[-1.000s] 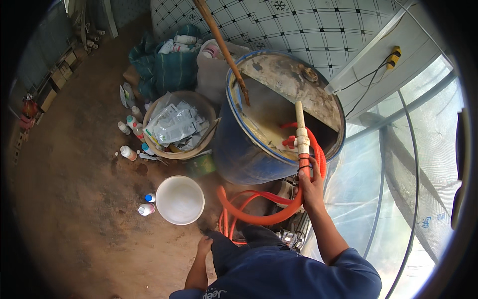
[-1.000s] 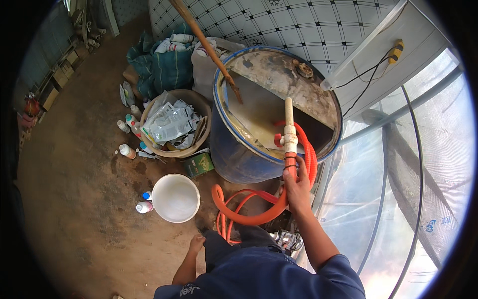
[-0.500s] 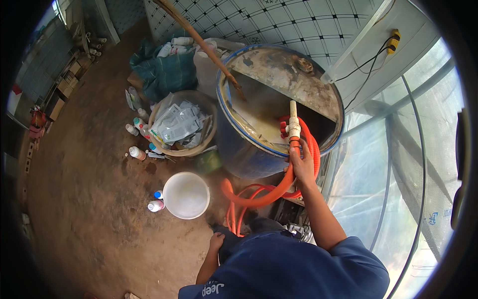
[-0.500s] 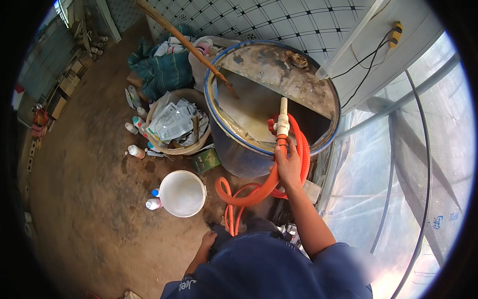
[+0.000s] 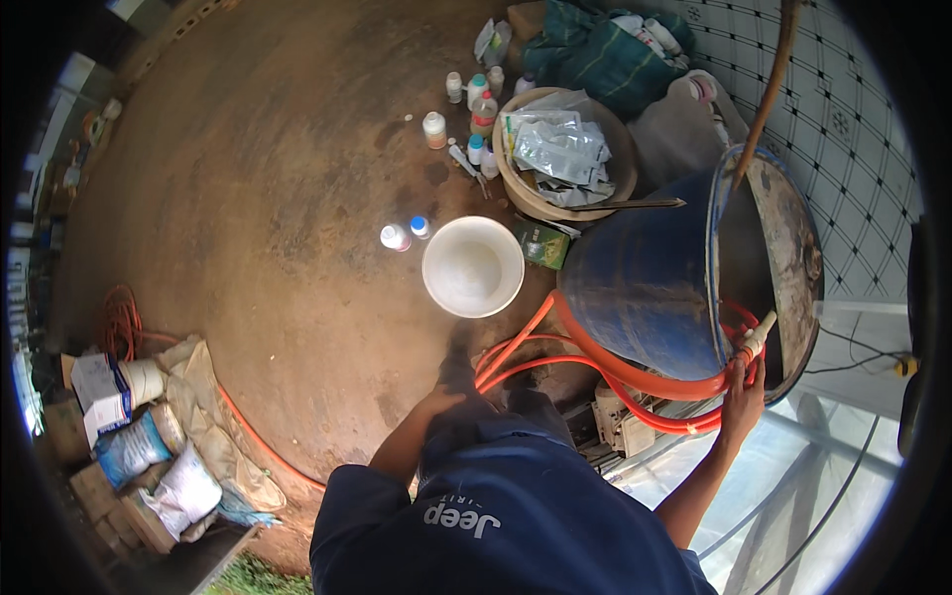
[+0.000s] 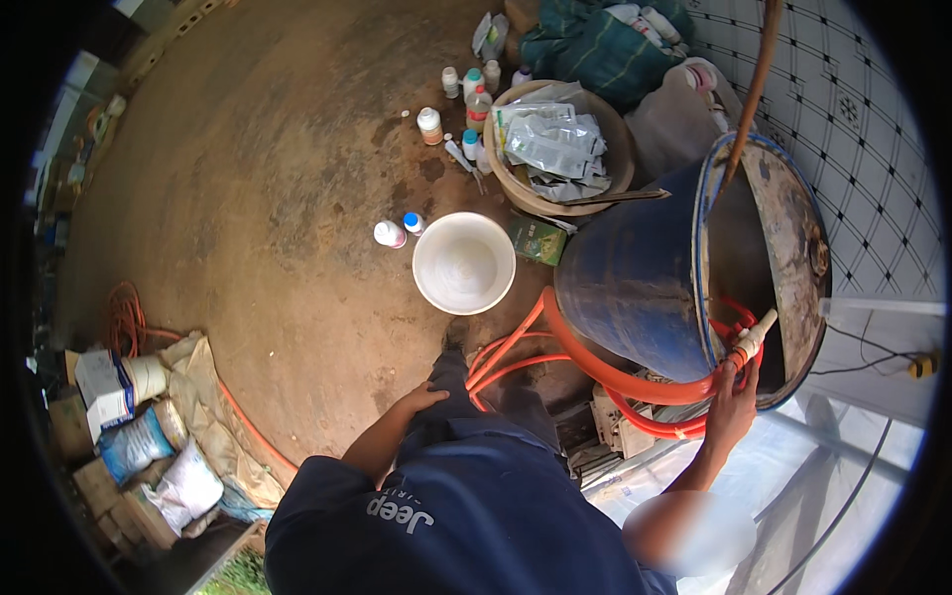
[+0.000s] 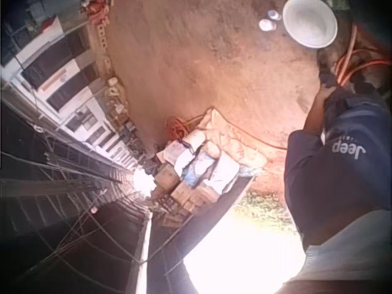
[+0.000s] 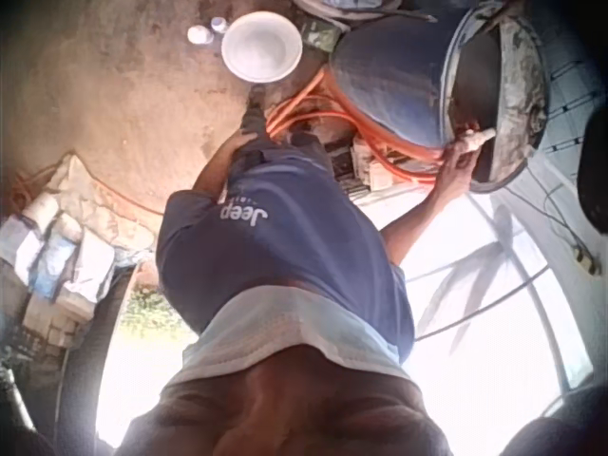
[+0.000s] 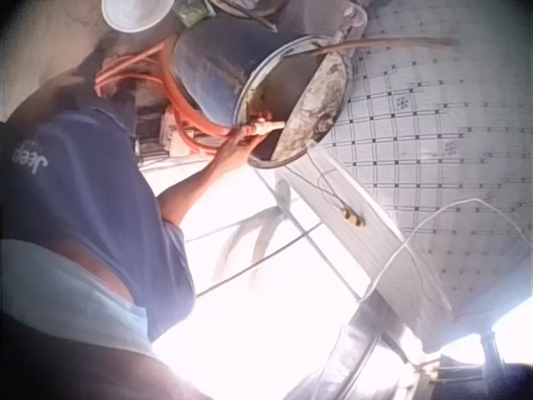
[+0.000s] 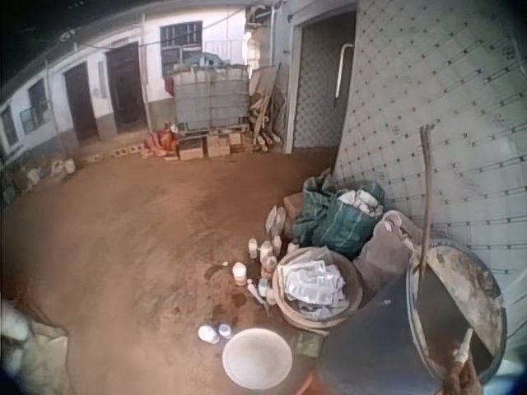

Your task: The person stirs a yellowish liquid in a white bucket with a stick, then uses a hose to add water and pour the mixture into a large blue barrel. They also open a white bottle and pour its contents into the bucket.

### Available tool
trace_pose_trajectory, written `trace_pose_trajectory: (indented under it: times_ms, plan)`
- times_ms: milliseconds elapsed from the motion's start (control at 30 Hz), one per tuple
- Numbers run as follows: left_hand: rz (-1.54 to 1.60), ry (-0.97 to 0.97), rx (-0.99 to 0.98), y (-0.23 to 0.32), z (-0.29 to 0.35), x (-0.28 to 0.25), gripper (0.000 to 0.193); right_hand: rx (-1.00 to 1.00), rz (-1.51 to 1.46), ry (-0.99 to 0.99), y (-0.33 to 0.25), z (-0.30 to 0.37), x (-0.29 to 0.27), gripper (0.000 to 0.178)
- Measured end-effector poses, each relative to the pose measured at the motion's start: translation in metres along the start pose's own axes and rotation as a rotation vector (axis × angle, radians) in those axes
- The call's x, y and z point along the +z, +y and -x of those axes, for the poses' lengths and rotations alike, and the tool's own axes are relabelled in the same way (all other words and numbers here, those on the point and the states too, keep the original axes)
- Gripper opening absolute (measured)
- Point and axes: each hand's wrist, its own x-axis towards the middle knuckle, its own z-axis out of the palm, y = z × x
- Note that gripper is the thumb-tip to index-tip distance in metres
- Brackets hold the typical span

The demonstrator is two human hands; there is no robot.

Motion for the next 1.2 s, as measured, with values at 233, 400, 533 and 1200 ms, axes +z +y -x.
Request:
trace_pose_trajectory:
  times_ms: [233,400,533,1200]
  plan:
    - [0.418,-0.045,-0.156,-0.036,0.068,-0.006,0.077,-0.324,-0.424,0.066,-0.041,0.001,-0.008,0.047]
    - [0.45,0.148,0.018,-0.05,0.045,0.003,0.065,-0.611,-0.674,-0.577,-0.114,0.086,0.06,0.039]
    - [0.3,0.324,0.004,-0.048,-0.005,-0.02,0.089,-0.584,-0.547,-1.051,-0.171,0.16,0.114,0.037]
    - [-0.179,0.429,-0.23,-0.02,-0.076,-0.117,0.063,-1.172,0.395,-0.746,-0.436,0.302,0.794,0.073]
